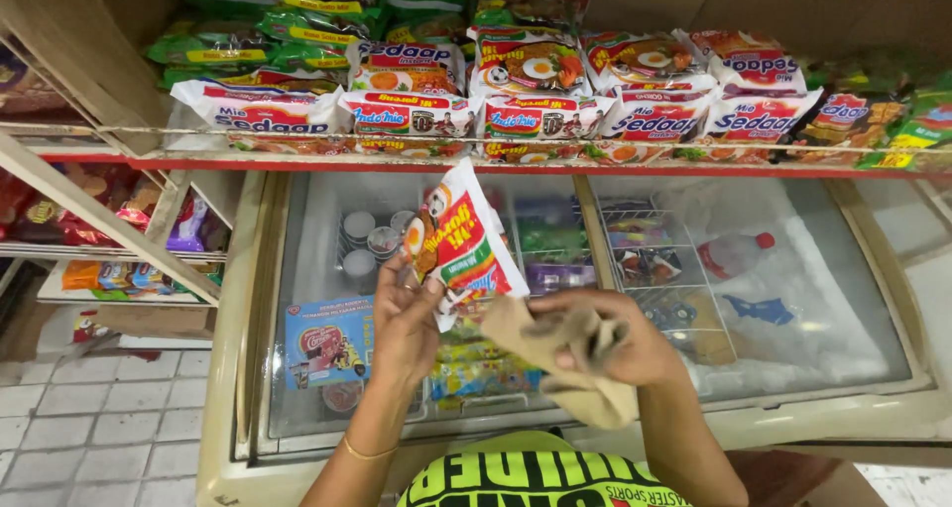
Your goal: Wiping dust off individual instant noodle packets with a cloth and organizing them on the store shelf.
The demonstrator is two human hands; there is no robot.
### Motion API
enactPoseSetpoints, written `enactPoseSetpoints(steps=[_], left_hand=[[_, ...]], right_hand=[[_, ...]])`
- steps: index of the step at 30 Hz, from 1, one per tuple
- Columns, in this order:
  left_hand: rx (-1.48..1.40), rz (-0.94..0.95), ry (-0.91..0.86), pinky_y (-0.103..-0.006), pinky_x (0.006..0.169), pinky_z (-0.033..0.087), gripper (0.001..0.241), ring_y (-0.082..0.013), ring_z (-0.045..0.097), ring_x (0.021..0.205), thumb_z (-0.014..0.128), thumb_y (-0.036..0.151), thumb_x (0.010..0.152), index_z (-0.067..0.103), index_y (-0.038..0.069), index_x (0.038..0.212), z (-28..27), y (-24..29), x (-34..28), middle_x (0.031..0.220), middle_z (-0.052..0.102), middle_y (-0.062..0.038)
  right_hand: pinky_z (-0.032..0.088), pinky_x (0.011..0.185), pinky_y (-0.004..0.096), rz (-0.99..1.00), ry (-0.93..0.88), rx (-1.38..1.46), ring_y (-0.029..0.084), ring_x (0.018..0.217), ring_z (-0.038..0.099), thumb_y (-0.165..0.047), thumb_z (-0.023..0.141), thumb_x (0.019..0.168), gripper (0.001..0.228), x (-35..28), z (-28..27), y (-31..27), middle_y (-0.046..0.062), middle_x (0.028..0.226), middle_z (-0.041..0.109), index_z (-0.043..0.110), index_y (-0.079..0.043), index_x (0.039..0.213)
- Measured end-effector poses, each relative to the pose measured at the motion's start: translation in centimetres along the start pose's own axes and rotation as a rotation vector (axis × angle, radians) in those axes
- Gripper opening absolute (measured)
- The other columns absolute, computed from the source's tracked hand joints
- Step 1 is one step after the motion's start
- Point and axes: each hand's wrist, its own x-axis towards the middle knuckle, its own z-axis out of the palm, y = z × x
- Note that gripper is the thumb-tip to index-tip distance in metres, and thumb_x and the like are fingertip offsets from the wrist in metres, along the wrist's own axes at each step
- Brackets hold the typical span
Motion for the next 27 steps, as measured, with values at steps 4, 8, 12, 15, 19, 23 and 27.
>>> enactPoseSetpoints(steps=[4,8,12,15,19,23,27], left_hand=[[0.147,0.135,-0.053,-0.0351,0.077,0.060,0.062,-0.0297,0.065,0.104,0.064,-0.011,0.086,0.036,0.008,0.138,2.1,5.2,0.7,0.124,0.062,-0.019],[0.549,0.488,-0.236,-0.0336,0.104,0.050,0.069,-0.0251,0.060,0.118,0.062,-0.019,0.089,0.026,0.007,0.142,6.7,10.7,2.0,0.131,0.056,-0.021],[0.706,0.641,-0.301,-0.0364,0.104,0.051,0.066,-0.0285,0.056,0.121,0.064,-0.020,0.088,0.027,0.005,0.136,8.8,13.5,7.0,0.130,0.048,-0.021],[0.759,0.694,-0.419,-0.0351,0.090,0.060,0.056,-0.0283,0.066,0.104,0.069,-0.017,0.092,0.031,0.004,0.128,9.7,15.4,11.5,0.117,0.060,-0.023],[1.165,0.887,-0.293,-0.0306,0.061,0.055,0.056,-0.0184,0.065,0.069,0.086,-0.005,0.080,0.045,0.004,0.117,10.2,16.4,17.2,0.088,0.070,-0.013],[1.381,0.897,-0.200,-0.0371,0.088,0.053,0.057,-0.0272,0.072,0.098,0.091,0.009,0.071,0.063,0.008,0.120,9.4,15.7,22.6,0.115,0.074,-0.007],[1.451,0.772,-0.166,-0.0345,0.082,0.055,0.048,-0.0241,0.073,0.090,0.089,0.012,0.069,0.074,0.006,0.115,9.1,15.6,24.6,0.107,0.078,-0.006]], right_hand=[[0.055,0.076,0.025,-0.078,-0.255,-0.127,0.016,0.107,0.057,-0.007,0.082,0.072,0.080,2.6,0.6,-7.0,0.019,0.156,0.045,0.049,-0.003,0.146],[0.050,0.120,0.044,-0.087,-0.320,-0.096,0.034,0.140,0.052,-0.004,0.082,0.075,0.082,6.7,0.1,-5.9,0.022,0.161,0.036,0.047,-0.005,0.149],[0.040,0.124,0.057,-0.156,-0.269,-0.269,0.032,0.147,0.045,-0.010,0.081,0.073,0.045,11.3,-0.6,-5.0,0.009,0.151,0.056,0.070,-0.011,0.118],[0.046,0.119,0.044,0.073,-0.094,0.023,0.033,0.138,0.056,0.003,0.072,0.079,0.053,15.4,-1.2,-4.0,0.020,0.151,0.054,0.059,0.005,0.130],[0.058,0.083,0.029,0.259,0.168,-0.022,0.023,0.095,0.071,0.000,0.073,0.077,0.057,20.0,-2.2,-2.9,0.014,0.115,0.072,0.059,-0.001,0.133],[0.058,0.077,0.028,0.250,0.089,-0.208,0.021,0.089,0.070,-0.005,0.072,0.078,0.053,23.5,-3.2,-2.4,0.014,0.110,0.073,0.062,0.003,0.130],[0.059,0.070,0.027,0.293,0.061,-0.357,0.023,0.086,0.074,-0.011,0.075,0.075,0.052,25.2,-2.4,-2.5,0.017,0.108,0.076,0.066,0.007,0.124]])
